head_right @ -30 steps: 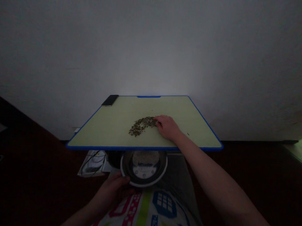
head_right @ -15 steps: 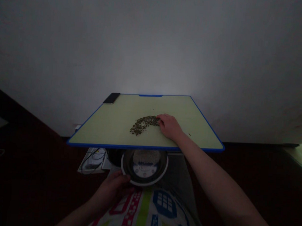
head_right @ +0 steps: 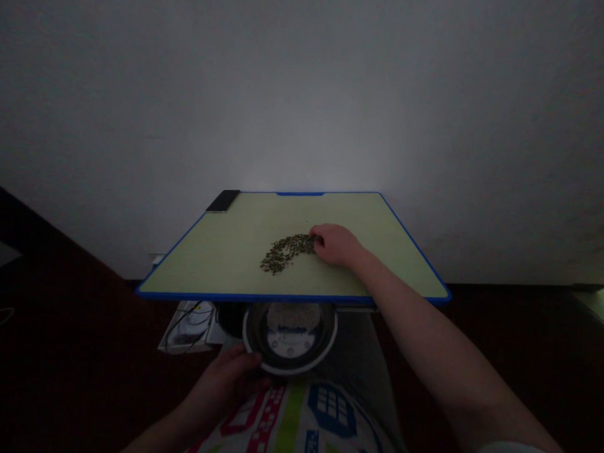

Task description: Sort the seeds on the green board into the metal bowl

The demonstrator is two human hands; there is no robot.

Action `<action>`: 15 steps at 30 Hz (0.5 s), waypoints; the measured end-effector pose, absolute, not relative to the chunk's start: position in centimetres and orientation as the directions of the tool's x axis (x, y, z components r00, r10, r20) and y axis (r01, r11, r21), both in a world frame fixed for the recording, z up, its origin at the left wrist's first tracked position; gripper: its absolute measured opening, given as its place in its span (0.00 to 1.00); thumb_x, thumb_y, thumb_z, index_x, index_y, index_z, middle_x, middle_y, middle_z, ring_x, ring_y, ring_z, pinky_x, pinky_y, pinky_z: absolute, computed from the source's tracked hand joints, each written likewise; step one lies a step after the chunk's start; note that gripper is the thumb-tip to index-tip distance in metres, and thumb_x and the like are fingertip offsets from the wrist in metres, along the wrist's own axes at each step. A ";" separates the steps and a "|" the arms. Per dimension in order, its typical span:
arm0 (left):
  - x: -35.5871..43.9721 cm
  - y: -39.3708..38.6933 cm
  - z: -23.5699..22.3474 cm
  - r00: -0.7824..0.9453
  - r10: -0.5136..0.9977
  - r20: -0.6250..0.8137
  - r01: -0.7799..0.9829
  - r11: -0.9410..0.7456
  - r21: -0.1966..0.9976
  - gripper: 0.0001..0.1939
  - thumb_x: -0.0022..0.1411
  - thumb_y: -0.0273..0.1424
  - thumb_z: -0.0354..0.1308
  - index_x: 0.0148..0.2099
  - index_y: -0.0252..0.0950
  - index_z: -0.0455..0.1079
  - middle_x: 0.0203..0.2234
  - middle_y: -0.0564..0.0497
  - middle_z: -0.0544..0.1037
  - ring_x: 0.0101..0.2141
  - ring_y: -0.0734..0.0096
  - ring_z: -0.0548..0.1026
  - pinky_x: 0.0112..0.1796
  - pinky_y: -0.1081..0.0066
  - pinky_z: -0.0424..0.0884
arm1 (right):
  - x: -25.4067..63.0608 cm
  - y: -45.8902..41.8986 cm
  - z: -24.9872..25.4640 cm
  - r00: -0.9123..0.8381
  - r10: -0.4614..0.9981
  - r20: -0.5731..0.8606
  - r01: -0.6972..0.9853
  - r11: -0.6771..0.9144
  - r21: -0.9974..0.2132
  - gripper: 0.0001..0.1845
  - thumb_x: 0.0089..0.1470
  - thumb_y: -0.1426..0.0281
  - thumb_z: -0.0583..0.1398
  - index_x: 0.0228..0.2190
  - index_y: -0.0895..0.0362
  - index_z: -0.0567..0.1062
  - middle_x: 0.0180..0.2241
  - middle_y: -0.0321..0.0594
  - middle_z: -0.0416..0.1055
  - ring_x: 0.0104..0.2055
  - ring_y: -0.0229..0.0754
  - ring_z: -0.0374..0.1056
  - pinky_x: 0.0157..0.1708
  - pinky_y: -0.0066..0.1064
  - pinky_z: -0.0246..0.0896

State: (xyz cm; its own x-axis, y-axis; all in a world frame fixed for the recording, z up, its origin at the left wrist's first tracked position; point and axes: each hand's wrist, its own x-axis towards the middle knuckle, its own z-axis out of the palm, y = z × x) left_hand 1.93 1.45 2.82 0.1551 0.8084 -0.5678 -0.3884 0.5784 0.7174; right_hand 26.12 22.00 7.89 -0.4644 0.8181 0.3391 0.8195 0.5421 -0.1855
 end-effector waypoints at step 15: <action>1.8 1.5 2.5 0.178 0.817 -0.549 -0.380 0.572 0.727 0.10 0.45 0.27 0.67 0.34 0.33 0.74 0.32 0.45 0.83 0.31 0.65 0.80 0.31 0.71 0.76 | 26.7 21.3 5.8 -0.370 0.806 0.461 0.779 0.540 -0.319 0.15 0.53 0.74 0.54 0.41 0.58 0.75 0.37 0.45 0.76 0.38 0.44 0.69 0.41 0.34 0.61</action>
State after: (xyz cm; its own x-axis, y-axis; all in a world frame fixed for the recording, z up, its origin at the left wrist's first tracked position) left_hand 1.82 1.48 2.46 0.1781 0.8165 -0.5491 -0.3801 0.5718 0.7270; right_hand 26.68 21.33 5.77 -0.3704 0.8064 0.4609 0.7787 0.5401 -0.3193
